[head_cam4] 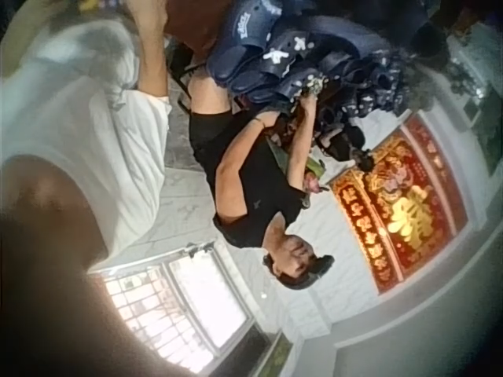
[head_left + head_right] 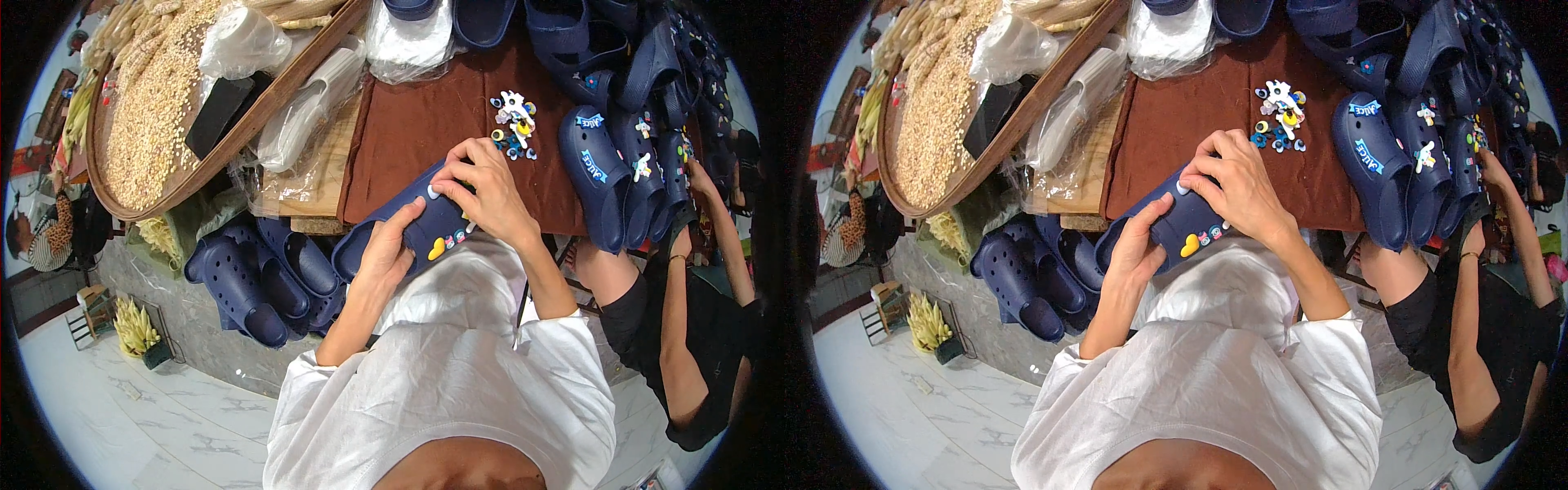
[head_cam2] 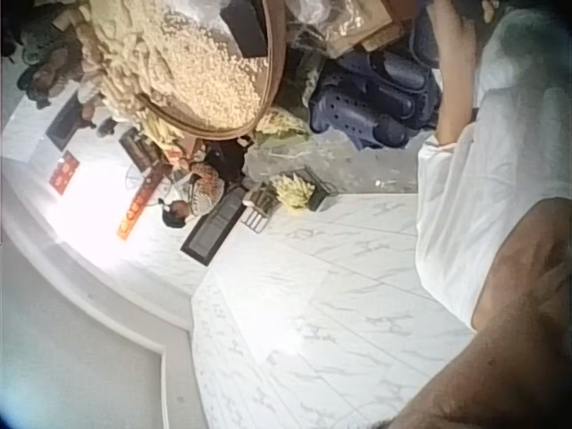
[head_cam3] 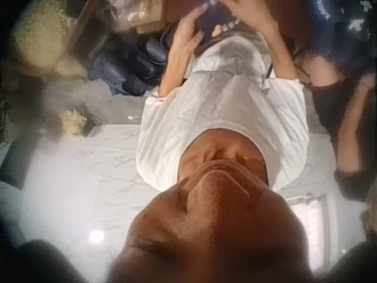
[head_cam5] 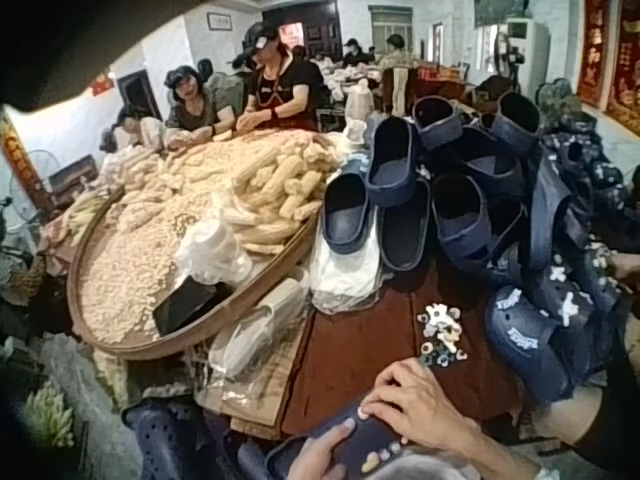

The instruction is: Attaching decorative charms to blue clog-style shoes.

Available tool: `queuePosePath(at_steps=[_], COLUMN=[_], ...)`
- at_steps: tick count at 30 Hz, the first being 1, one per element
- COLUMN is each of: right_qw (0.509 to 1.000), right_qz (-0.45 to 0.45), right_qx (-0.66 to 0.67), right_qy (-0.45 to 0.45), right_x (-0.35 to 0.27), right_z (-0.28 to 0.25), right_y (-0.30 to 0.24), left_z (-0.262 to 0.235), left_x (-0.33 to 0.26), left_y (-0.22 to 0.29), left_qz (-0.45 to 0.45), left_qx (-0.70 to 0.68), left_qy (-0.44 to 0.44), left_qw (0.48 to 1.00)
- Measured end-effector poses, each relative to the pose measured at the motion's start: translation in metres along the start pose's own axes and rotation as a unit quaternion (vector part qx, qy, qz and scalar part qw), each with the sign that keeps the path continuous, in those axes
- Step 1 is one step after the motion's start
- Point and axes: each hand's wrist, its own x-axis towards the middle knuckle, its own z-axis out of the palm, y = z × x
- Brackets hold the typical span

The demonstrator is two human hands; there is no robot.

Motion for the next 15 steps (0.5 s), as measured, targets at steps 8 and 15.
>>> queuePosePath(at_steps=[8,15], right_qw=[1.0,0.998], right_qz=[-0.019,-0.037], right_qx=[-0.019,-0.044], right_qy=[0.007,0.022], right_x=[-0.005,-0.015], right_z=[-0.002,0.007], right_y=[-0.008,-0.015], left_z=[0.007,-0.001], left_x=[-0.004,-0.002], left_y=[0.002,-0.01], left_qz=[-0.027,0.007], left_qx=[-0.026,0.029], left_qy=[-0.007,0.028], left_qw=[0.999,0.999])
